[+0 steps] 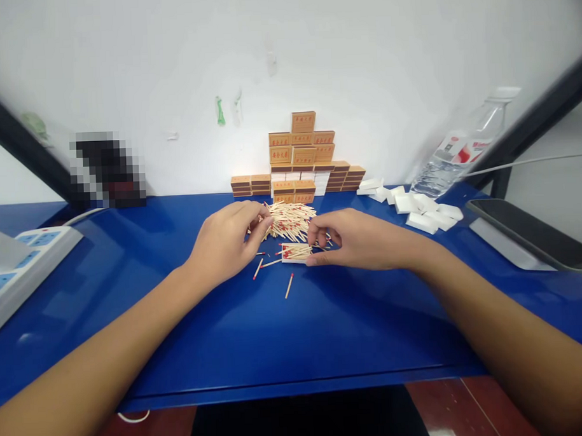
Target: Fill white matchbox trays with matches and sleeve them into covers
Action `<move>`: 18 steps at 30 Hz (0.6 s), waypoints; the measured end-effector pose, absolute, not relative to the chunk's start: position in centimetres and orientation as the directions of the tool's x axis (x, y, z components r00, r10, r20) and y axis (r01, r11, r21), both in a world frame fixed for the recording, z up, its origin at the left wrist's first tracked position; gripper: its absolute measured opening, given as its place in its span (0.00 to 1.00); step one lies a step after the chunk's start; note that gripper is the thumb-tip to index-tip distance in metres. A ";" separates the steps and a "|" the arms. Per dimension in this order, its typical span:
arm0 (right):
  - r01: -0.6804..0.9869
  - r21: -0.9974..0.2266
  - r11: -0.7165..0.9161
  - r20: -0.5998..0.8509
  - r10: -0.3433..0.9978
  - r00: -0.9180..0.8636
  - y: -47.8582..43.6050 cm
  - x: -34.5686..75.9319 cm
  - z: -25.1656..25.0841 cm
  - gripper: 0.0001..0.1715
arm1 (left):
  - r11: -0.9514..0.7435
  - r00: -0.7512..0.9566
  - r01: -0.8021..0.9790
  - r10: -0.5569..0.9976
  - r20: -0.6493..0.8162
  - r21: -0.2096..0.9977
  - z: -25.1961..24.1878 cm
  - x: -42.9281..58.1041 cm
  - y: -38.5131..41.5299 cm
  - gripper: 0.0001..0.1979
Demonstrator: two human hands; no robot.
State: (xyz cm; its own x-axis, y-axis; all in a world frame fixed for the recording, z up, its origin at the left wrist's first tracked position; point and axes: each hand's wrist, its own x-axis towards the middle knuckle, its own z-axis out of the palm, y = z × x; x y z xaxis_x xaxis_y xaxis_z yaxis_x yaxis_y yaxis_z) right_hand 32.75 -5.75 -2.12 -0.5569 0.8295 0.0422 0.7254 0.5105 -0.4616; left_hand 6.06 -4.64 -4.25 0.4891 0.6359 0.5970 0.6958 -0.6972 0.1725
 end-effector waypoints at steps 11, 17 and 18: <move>0.674 -0.561 0.481 0.007 0.817 -0.577 -5.6 32.5 -2.5 0.11 | -0.578 0.428 0.721 0.805 0.411 0.381 -4.9 7.0 -5.1 0.11; 0.662 -0.549 0.510 0.085 0.822 -0.563 -5.5 32.1 -3.1 0.09 | -0.525 0.418 0.722 0.850 0.321 0.450 -5.0 7.2 -5.4 0.12; 0.659 -0.551 0.512 0.088 0.821 -0.564 -5.5 32.0 -3.2 0.09 | -0.522 0.418 0.722 0.852 0.315 0.454 -5.0 7.2 -5.4 0.12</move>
State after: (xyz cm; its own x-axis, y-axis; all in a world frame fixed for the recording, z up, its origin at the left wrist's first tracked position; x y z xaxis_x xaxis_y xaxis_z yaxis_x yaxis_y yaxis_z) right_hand 32.03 -5.48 -3.18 -0.5642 0.8209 0.0881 0.6590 0.5121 -0.5509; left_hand 7.23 -5.40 -4.97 0.4180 0.8519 0.3153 0.7218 -0.5223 0.4542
